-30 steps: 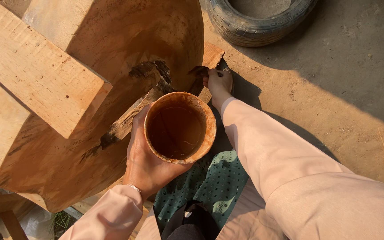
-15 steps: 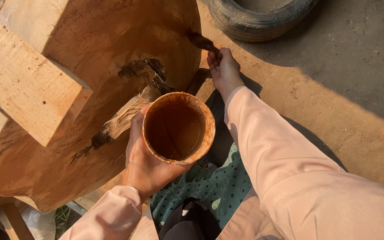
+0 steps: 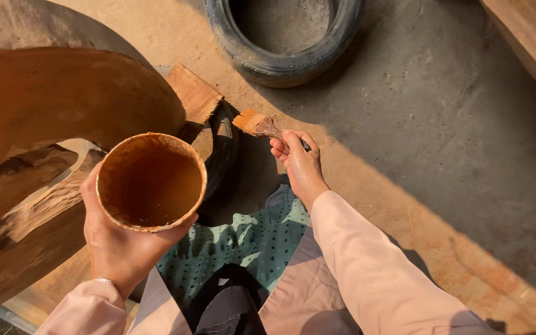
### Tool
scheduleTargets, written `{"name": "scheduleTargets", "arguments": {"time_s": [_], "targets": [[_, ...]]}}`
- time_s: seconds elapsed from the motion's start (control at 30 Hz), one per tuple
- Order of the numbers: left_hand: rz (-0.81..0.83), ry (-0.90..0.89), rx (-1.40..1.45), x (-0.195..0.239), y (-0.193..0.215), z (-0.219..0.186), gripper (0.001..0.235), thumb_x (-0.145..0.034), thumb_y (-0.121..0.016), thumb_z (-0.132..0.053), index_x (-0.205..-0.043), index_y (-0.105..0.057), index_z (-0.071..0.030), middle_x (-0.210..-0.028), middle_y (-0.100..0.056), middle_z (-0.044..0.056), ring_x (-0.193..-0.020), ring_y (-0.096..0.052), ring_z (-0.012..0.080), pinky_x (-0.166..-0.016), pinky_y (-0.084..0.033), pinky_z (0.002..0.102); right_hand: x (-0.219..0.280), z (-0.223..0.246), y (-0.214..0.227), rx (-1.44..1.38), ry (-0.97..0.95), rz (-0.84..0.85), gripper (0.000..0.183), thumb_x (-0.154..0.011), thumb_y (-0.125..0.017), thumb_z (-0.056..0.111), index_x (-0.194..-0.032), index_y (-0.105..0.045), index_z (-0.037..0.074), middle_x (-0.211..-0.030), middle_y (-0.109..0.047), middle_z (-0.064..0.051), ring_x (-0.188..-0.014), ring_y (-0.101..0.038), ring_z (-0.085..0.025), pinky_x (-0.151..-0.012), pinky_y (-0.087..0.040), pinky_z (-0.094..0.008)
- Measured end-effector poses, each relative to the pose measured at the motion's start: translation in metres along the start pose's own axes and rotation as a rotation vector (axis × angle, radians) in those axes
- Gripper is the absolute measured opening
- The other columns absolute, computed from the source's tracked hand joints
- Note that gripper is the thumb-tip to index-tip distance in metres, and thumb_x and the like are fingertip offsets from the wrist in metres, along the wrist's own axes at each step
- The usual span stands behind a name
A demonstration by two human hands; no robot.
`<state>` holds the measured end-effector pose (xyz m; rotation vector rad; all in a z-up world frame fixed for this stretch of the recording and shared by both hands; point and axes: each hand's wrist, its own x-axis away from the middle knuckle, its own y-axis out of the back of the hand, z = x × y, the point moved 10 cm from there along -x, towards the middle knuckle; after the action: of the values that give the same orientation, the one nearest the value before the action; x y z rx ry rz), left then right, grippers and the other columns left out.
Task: The person applies a brown liquid finish to a large carved wooden object using a paintbrush. They repeatedly dip the brush into a small container and brush the finish onto the wood surface, working around the contours of the piece.
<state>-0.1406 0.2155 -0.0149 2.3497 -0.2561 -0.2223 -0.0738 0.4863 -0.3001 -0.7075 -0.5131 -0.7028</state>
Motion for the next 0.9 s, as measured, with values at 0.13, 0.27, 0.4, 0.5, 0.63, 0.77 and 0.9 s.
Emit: {"name": "scheduleTargets", "arguments": {"time_s": [0.13,0.27,0.4,0.5,0.63,0.77,0.9], "targets": [[-0.050,-0.043,-0.037,-0.023,-0.040,-0.053,0.102,-0.066,-0.098,-0.028,-0.147,-0.042,0.000,-0.141,-0.056,0.015,-0.130,-0.061,0.0272,-0.112,-0.048,0.037,0.021,0.156,0.013,0.093,0.065,0.076,0.022,-0.096,-0.063,0.017,-0.111,-0.063,0.001,-0.098,-0.070,-0.014,-0.087,-0.068,-0.015,-0.085,-0.058,-0.031],[-0.092,-0.040,0.086,-0.037,-0.069,-0.074,0.101,-0.071,-0.099,-0.029,-0.147,-0.039,0.000,-0.140,-0.055,0.014,-0.133,-0.061,0.0269,-0.115,-0.048,0.037,0.045,0.285,-0.025,0.215,0.201,0.283,0.023,-0.102,-0.058,0.018,-0.116,-0.062,0.001,-0.099,-0.070,-0.013,-0.087,-0.065,-0.015,-0.086,-0.058,-0.032],[-0.181,-0.249,-0.157,-0.055,-0.082,-0.099,0.102,-0.053,-0.101,-0.022,-0.136,-0.046,-0.001,-0.130,-0.051,0.022,-0.119,-0.056,0.0372,-0.100,-0.049,0.042,0.077,0.341,-0.107,0.438,0.302,0.625,0.021,-0.108,-0.058,0.020,-0.118,-0.063,0.002,-0.102,-0.069,-0.013,-0.091,-0.067,-0.014,-0.088,-0.059,-0.033],[-0.210,-0.093,0.030,-0.060,-0.088,-0.085,0.094,-0.081,-0.103,-0.029,-0.145,-0.040,-0.001,-0.139,-0.052,0.016,-0.127,-0.062,0.0283,-0.109,-0.052,0.039,0.091,0.330,-0.167,0.695,0.334,0.781,0.020,-0.105,-0.062,0.020,-0.111,-0.067,0.002,-0.102,-0.070,-0.007,-0.089,-0.071,-0.014,-0.080,-0.061,-0.032],[-0.210,-0.129,0.125,-0.068,-0.081,-0.083,0.095,-0.079,-0.101,-0.031,-0.145,-0.038,-0.003,-0.137,-0.055,0.012,-0.124,-0.064,0.0267,-0.107,-0.053,0.037,0.115,0.291,-0.233,1.210,0.686,1.008,0.018,-0.097,-0.067,0.022,-0.098,-0.070,0.004,-0.084,-0.073,-0.007,-0.077,-0.071,-0.013,-0.069,-0.057,-0.029],[-0.217,-0.060,0.053,-0.082,-0.069,-0.080,0.101,-0.066,-0.101,-0.032,-0.144,-0.042,-0.003,-0.136,-0.052,0.018,-0.125,-0.060,0.0319,-0.103,-0.053,0.041,0.108,0.253,-0.269,1.480,0.678,1.080,0.020,-0.091,-0.069,0.026,-0.098,-0.071,0.007,-0.078,-0.074,-0.010,-0.068,-0.074,-0.019,-0.064,-0.057,-0.034],[-0.263,0.045,0.128,-0.102,-0.062,-0.068,0.104,-0.059,-0.098,-0.033,-0.142,-0.042,-0.004,-0.135,-0.051,0.018,-0.123,-0.060,0.0308,-0.099,-0.054,0.041,0.108,0.244,-0.303,1.468,0.738,1.195,0.020,-0.091,-0.070,0.025,-0.097,-0.070,0.005,-0.082,-0.074,-0.014,-0.072,-0.074,-0.025,-0.066,-0.057,-0.036]]}}
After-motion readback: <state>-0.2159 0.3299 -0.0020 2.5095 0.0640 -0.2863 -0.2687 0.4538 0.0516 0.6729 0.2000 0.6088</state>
